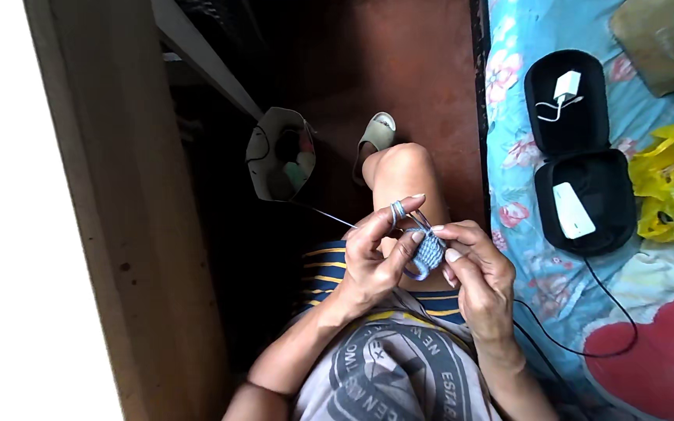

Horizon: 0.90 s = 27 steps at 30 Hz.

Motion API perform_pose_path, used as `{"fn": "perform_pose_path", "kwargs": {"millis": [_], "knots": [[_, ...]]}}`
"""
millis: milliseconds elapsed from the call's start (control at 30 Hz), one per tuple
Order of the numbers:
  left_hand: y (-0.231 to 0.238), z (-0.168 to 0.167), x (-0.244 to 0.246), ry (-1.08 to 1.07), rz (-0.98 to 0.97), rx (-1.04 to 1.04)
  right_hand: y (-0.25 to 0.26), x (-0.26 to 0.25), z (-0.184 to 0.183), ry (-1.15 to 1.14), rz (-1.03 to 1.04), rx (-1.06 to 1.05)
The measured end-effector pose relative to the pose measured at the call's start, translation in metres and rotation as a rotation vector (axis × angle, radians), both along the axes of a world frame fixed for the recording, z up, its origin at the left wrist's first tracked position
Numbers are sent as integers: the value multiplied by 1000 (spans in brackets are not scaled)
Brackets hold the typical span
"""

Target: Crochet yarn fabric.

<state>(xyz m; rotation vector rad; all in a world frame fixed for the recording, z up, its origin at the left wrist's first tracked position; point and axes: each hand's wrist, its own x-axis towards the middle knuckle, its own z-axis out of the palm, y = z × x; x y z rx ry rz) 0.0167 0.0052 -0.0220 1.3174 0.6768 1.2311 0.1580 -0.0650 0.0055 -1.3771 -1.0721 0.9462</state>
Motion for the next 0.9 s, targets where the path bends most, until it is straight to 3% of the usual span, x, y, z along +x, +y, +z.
{"fn": "perform_pose_path", "kwargs": {"millis": [367, 633, 900], "knots": [[0, 0, 5, 64, 44, 159, 12, -13, -1, -429, -168, 115], [2, -3, 6, 99, 23, 184, 12, -12, -2, -308, -149, 85], [2, -5, 7, 125, 19, 192, 13, -12, -2, -332, -132, 80]]}}
